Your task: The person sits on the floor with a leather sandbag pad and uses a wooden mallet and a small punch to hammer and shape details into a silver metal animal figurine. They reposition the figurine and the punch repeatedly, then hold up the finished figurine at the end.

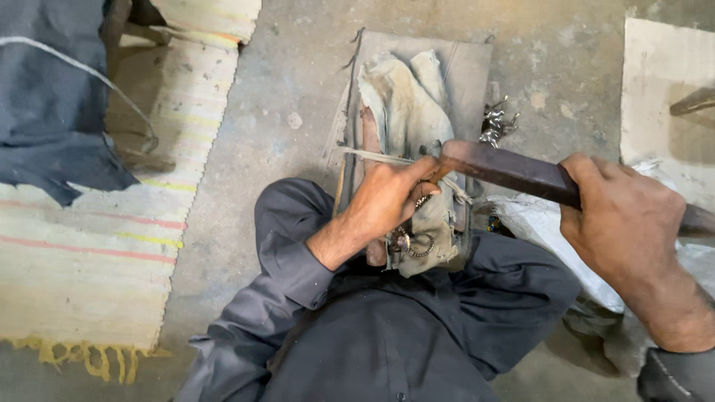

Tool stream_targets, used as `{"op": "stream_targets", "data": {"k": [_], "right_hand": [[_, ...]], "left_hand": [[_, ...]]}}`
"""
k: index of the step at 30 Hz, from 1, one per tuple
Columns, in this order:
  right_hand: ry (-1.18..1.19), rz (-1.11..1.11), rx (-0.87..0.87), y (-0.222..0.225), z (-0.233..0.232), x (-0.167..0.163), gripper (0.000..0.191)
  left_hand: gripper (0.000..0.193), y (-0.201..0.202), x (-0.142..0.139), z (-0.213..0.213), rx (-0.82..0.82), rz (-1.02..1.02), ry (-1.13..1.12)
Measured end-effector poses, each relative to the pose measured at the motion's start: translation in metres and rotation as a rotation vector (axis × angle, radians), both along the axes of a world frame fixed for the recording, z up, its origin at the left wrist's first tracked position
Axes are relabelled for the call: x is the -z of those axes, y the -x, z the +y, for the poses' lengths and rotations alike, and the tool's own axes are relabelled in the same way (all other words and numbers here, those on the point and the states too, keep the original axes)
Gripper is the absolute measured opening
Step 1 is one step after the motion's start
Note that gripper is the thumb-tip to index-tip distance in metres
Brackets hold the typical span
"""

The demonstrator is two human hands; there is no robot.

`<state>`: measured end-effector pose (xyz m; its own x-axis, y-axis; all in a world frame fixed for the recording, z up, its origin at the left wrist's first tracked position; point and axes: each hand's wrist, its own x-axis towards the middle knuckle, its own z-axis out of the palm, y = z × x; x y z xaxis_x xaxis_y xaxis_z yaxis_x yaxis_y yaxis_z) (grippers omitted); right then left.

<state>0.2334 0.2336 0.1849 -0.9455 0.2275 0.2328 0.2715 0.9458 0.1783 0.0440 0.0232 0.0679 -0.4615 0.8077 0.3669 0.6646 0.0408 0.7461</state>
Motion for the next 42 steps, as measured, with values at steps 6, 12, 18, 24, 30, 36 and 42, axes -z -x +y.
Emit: {"op": "stream_targets", "data": {"k": [6,12,18,24,30,36,42], "right_hand": [[0.1,0.067,-0.012,-0.003,-0.004,-0.003,0.032],[0.125,0.065,0.016,-0.008,-0.006,-0.003,0.022],[0.457,0.262,0.066,-0.02,0.001,0.004,0.027],[0.468,0.283,0.105,-0.032,0.015,0.014,0.035],[0.53,0.408,0.06,-0.029,0.004,0.041,0.037],[0.329,0.409,-0.06,-0.016,-0.014,0.019,0.031],[0.004,0.067,-0.082,-0.012,-0.02,-0.004,0.031]], "left_hand": [[0.028,-0.002,0.003,-0.003,0.053,0.05,-0.093],[0.036,-0.002,0.01,-0.004,0.044,-0.018,-0.045],[0.034,-0.006,0.015,-0.013,0.064,0.004,-0.182],[0.032,-0.003,0.013,-0.012,0.024,-0.064,-0.257],[0.03,-0.003,0.016,-0.011,0.011,-0.089,-0.093],[0.035,-0.005,0.026,-0.012,0.131,-0.046,-0.238],[0.035,-0.008,0.029,-0.008,0.027,0.12,-0.194]]}}
